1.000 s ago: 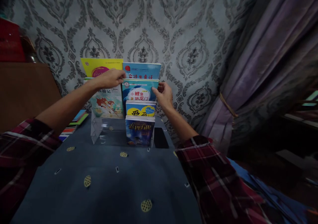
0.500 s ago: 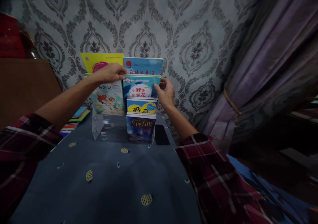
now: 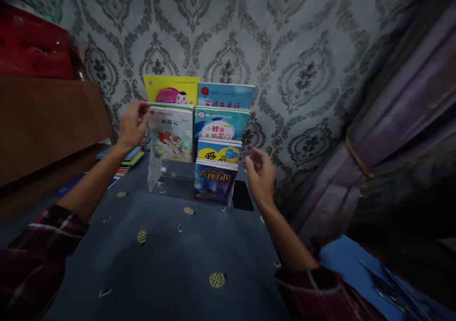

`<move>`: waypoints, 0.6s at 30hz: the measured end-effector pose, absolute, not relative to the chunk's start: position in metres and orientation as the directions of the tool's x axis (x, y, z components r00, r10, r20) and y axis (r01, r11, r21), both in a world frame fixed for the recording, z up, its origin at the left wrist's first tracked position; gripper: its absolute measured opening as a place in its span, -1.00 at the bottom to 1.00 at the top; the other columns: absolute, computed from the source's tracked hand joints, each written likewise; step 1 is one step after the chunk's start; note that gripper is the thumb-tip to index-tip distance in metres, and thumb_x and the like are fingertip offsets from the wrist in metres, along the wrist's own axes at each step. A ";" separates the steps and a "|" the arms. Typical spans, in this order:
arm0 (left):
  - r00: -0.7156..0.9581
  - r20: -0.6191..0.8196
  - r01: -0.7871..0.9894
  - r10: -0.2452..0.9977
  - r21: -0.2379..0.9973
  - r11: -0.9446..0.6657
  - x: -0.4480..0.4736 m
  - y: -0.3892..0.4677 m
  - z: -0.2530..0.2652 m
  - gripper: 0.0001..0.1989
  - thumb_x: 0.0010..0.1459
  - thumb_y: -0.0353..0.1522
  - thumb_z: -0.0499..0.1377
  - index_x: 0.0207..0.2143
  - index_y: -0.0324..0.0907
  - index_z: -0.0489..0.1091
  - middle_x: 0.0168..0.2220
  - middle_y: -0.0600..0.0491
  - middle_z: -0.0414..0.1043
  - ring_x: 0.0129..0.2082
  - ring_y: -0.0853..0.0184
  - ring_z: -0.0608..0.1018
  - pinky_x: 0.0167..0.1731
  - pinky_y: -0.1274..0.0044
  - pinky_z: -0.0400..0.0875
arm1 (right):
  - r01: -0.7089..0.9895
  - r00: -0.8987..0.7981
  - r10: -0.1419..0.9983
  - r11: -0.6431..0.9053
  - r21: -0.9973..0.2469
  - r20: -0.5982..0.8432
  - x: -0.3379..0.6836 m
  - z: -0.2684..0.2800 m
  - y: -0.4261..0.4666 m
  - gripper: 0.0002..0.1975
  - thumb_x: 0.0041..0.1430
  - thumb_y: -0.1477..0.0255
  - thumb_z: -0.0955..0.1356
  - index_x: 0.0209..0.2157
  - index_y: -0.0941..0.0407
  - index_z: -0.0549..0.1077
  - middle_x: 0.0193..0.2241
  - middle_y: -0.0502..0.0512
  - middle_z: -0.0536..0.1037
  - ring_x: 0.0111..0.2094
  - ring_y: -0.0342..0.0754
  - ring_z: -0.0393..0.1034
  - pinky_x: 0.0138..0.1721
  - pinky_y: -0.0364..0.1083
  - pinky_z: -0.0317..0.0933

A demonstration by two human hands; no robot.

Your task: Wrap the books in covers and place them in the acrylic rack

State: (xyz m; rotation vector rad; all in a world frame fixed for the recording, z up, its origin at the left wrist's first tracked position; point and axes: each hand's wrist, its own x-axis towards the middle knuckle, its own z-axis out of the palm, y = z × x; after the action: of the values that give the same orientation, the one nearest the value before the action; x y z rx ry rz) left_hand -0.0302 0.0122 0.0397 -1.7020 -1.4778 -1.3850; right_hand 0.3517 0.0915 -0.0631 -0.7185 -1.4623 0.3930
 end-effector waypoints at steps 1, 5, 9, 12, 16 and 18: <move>-0.218 0.868 0.875 0.445 0.376 -0.304 -0.044 0.012 0.027 -0.70 0.31 -0.24 0.11 0.04 -0.15 0.33 -0.05 -0.07 0.47 0.00 0.19 0.49 0.09 0.33 0.35 | 0.177 0.114 0.674 0.709 -0.683 0.729 0.351 -0.077 0.080 -0.61 0.17 0.11 0.40 -0.07 0.06 0.49 -0.10 0.22 0.61 -0.03 0.17 0.52 0.06 0.24 0.41; -0.373 0.633 0.519 0.679 0.748 -0.413 -0.080 0.025 -0.009 -0.44 0.07 -0.17 0.27 0.07 -0.23 0.30 0.05 -0.18 0.45 0.13 0.09 0.46 0.19 0.25 0.30 | 0.176 0.112 0.767 0.610 -0.773 0.631 0.341 -0.139 0.033 -0.67 0.23 0.12 0.35 -0.08 0.01 0.50 -0.11 0.21 0.62 -0.06 0.19 0.55 0.01 0.24 0.45; -0.245 0.605 0.434 0.757 0.767 -0.472 -0.084 0.038 -0.022 -0.42 0.02 -0.08 0.28 0.02 -0.22 0.38 0.00 -0.16 0.54 0.09 0.06 0.53 0.12 0.26 0.40 | 0.289 -0.003 0.793 0.584 -0.759 0.609 0.330 -0.191 -0.006 -0.73 0.28 0.16 0.32 -0.08 -0.07 0.54 -0.14 0.18 0.63 -0.11 0.19 0.59 -0.12 0.17 0.53; -0.199 0.609 0.381 0.768 0.770 -0.512 -0.084 0.046 -0.026 -0.45 0.04 -0.06 0.29 0.00 -0.20 0.43 0.01 -0.12 0.55 0.08 0.08 0.53 0.14 0.28 0.37 | 0.349 -0.036 0.764 0.614 -0.708 0.644 0.326 -0.215 -0.018 -0.75 0.27 0.18 0.31 -0.13 -0.11 0.58 -0.20 0.13 0.66 -0.18 0.19 0.62 -0.26 0.13 0.57; -0.245 0.652 0.427 0.718 0.737 -0.524 -0.090 0.054 -0.030 -0.53 0.08 -0.08 0.29 -0.06 -0.19 0.49 -0.03 -0.07 0.55 0.06 0.10 0.51 0.12 0.33 0.37 | 0.389 -0.130 0.766 0.623 -0.679 0.629 0.334 -0.232 -0.009 -0.76 0.24 0.15 0.33 -0.17 -0.15 0.61 -0.22 0.10 0.68 -0.21 0.19 0.64 -0.27 0.13 0.61; -0.252 0.657 0.458 0.710 0.727 -0.511 -0.092 0.055 -0.032 -0.58 0.10 -0.08 0.28 -0.11 -0.19 0.52 -0.06 -0.06 0.55 0.03 0.12 0.51 0.08 0.35 0.38 | 0.392 -0.183 0.777 0.620 -0.680 0.603 0.342 -0.239 -0.003 -0.78 0.21 0.14 0.35 -0.19 -0.20 0.63 -0.25 0.08 0.69 -0.25 0.22 0.64 -0.31 0.16 0.62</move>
State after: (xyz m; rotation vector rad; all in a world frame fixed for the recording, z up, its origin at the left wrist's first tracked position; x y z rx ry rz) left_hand -0.0923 0.0553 -0.0317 -2.0269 -1.6271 -2.1026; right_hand 0.3423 -0.0026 -0.2386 -0.9466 -1.7980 0.4595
